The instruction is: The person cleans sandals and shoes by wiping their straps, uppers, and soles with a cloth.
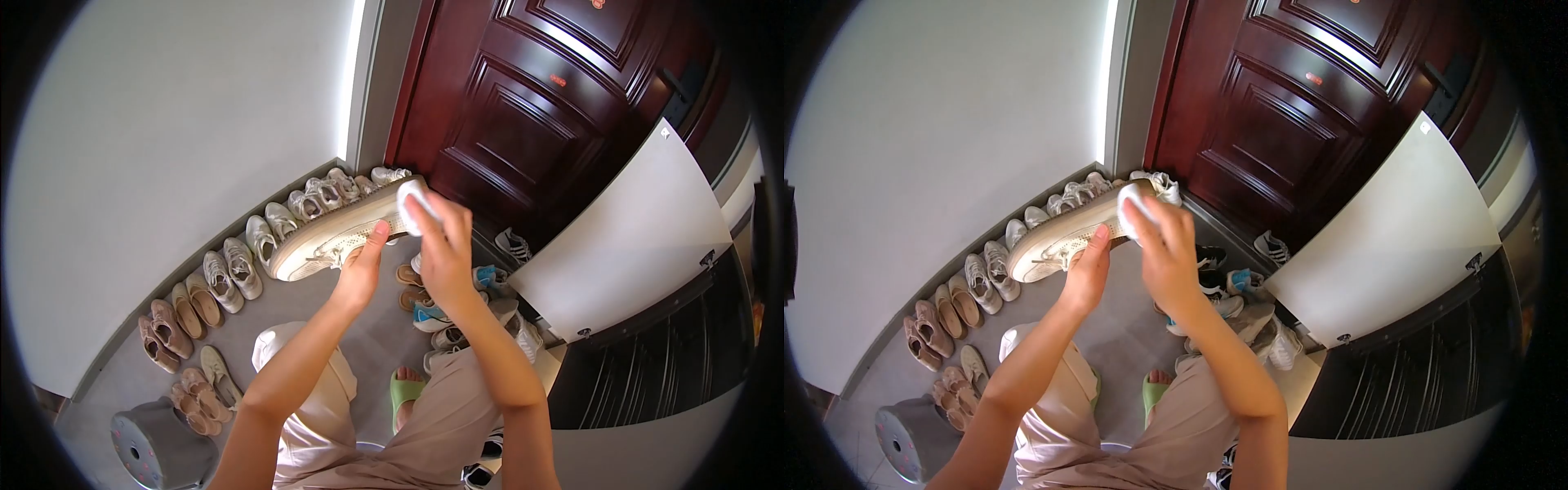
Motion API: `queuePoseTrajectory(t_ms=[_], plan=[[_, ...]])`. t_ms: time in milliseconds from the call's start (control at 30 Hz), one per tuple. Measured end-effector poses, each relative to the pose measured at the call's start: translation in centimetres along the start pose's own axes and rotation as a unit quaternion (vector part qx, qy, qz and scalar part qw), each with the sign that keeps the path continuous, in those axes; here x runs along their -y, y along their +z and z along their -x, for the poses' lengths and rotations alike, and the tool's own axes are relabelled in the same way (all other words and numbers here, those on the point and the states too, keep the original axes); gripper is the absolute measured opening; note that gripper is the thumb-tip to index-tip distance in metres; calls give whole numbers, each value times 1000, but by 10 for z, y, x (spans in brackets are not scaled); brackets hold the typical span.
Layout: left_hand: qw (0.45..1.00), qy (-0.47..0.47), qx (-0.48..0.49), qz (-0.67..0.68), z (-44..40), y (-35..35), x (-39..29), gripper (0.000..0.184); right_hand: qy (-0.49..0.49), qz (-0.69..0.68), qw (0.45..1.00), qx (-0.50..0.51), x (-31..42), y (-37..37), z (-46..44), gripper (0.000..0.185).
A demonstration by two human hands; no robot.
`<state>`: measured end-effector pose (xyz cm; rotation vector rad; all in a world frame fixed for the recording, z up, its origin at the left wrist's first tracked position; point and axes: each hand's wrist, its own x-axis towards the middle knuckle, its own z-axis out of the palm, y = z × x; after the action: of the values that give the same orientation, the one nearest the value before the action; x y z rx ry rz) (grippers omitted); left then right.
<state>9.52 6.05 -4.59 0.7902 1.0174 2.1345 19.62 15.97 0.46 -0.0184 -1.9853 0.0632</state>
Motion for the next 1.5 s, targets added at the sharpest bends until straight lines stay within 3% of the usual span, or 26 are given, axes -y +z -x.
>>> queuePoseTrajectory(t_ms=[100, 167, 267, 400, 500, 533, 633, 667, 800, 867, 933, 1000, 1233, 1333, 1400, 1433, 1500], plan=[[998, -54, -43, -4, 0, -1, -3, 55, 106, -42, 993, -2, -8, -5, -1, 46], [999, -3, -2, 34, 0, 2, -3, 59, 182, -99, 978, 7, -9, -9, -1, 43], [995, 45, 34, 80, -6, 3, -1, 61, 215, -198, 956, -6, -11, -9, -1, 43], [972, 2, 17, 234, -12, 9, -7, 50, 130, -170, 976, 46, 6, -4, -1, 45], [960, -110, -54, 250, -13, 1, -8, 40, 76, -159, 982, 70, 19, 3, 3, 48], [950, -102, -6, 294, -16, -9, 3, 37, 50, -146, 985, 74, 21, 6, 5, 49], [941, -123, 20, 313, -17, -8, 7, 32, -7, -45, 998, 50, 18, 6, 3, 49], [956, -105, 10, 274, -15, -1, 4, 30, -30, 17, 999, 35, 15, 3, 1, 48], [973, -49, 22, 227, -13, 15, -6, 18, 52, 54, 997, 7, 3, -9, -9, 46], [978, -19, -4, 209, -13, 9, 6, 15, 22, 56, 998, 24, 2, -6, -4, 45], [994, 33, 6, 107, -10, 2, 6, 16, -42, 23, 998, 42, 13, 0, 0, 45], [995, 32, -9, 91, -8, -2, 3, 18, -52, 16, 997, 51, 21, 3, 1, 44], [1000, 23, 6, -3, -7, -5, -2, 23, 47, 31, 998, 21, 2, -3, -2, 51], [999, 36, 22, 11, -8, -13, -1, 22, -37, -14, 998, 40, 20, -1, -3, 48], [993, 103, 55, 16, -9, -18, -2, 16, -43, -24, 998, 49, 23, 0, -5, 47], [997, 58, 36, 24, -9, -15, -4, 17, -16, -19, 999, 34, 18, 0, -6, 46], [998, 57, 39, -3, -6, -11, -14, 20, 37, -8, 999, 20, 6, -4, -5, 47]])
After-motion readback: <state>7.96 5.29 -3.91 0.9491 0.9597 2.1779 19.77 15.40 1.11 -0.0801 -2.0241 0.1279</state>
